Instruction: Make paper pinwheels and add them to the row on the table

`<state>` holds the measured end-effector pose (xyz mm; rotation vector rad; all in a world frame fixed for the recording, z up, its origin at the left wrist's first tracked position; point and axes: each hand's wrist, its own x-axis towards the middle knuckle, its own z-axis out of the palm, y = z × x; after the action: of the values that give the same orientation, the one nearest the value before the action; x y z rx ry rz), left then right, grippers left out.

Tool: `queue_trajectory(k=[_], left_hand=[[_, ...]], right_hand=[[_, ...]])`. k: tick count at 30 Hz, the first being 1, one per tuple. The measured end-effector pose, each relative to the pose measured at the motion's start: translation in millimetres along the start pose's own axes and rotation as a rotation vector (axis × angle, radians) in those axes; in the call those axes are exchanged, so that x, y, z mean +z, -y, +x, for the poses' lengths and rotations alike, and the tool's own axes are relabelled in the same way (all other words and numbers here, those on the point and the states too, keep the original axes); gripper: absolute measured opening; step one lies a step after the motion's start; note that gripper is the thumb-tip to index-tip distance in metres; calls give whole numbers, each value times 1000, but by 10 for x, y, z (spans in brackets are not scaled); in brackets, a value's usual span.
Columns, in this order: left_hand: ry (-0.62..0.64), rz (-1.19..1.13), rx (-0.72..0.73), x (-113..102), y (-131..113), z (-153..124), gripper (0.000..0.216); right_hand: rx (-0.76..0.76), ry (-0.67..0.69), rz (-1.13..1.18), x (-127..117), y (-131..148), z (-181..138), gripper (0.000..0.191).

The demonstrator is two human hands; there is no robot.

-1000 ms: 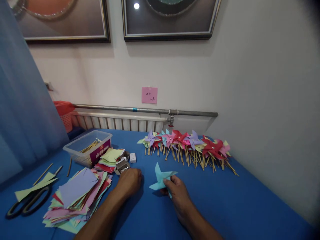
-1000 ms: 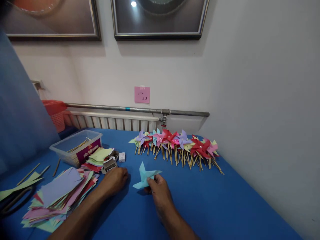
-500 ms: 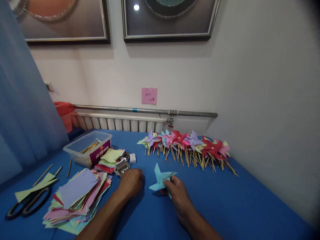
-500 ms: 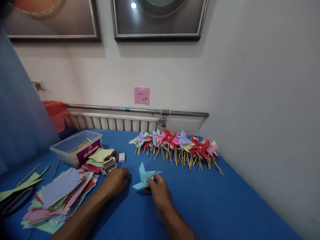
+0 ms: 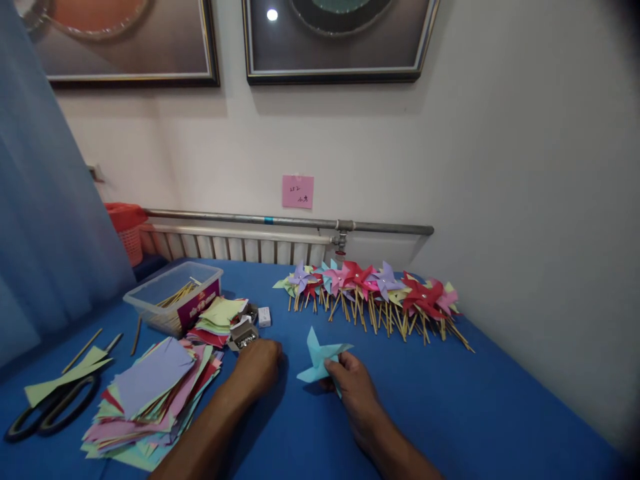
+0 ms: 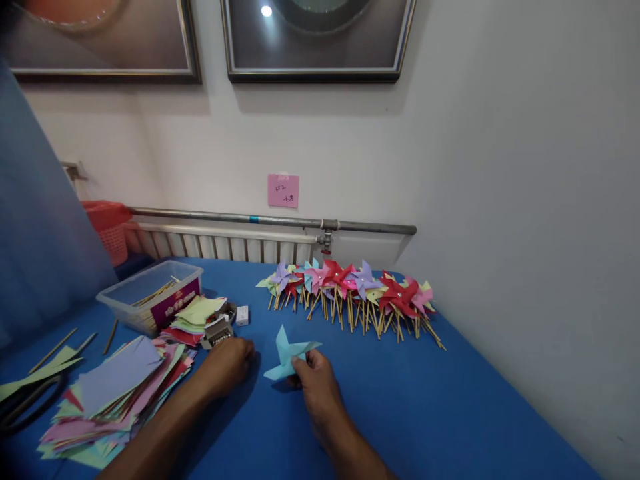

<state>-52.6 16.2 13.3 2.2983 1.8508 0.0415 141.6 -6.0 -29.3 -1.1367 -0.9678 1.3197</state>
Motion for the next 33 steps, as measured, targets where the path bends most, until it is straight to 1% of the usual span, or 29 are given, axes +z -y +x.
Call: queue_trajectory(k=[3, 7, 11, 14, 16, 19, 23, 25, 27, 29, 33], left_hand=[[18, 54, 11, -15, -15, -8, 30], [46, 100, -20, -45, -29, -20, 35], [40, 110, -21, -57, -18, -31, 34], [-5, 59, -27, -49, 12, -30, 29], [-77, -46, -13, -47, 25, -27, 24], [-203, -341, 54, -47, -16, -38, 16], [-326, -809, 281, 16, -224, -111, 11], [-327, -897, 337, 88, -351, -159, 12], [-324, -863, 350, 165, -449, -197, 16], [-348, -780, 334, 224, -500, -214, 19], [-434, -644, 288, 255, -481, -195, 19]], right_hand=[[-7, -2, -4, -2, 2, 4, 18], [-12, -3, -25, -6, 16, -7, 16], [-24, -12, -43, -12, 21, -9, 18], [-42, -19, -56, -23, 13, -1, 21], [-68, -27, -80, -40, -5, 12, 22], [-118, -52, -145, -76, -49, 52, 24], [-164, -77, -167, -100, -77, 99, 26], [-173, -92, -153, -87, -64, 100, 25], [-177, -107, -152, -64, -46, 87, 23], [-178, -101, -145, -39, -35, 70, 22], [-189, -72, -124, 1, -26, 31, 21]])
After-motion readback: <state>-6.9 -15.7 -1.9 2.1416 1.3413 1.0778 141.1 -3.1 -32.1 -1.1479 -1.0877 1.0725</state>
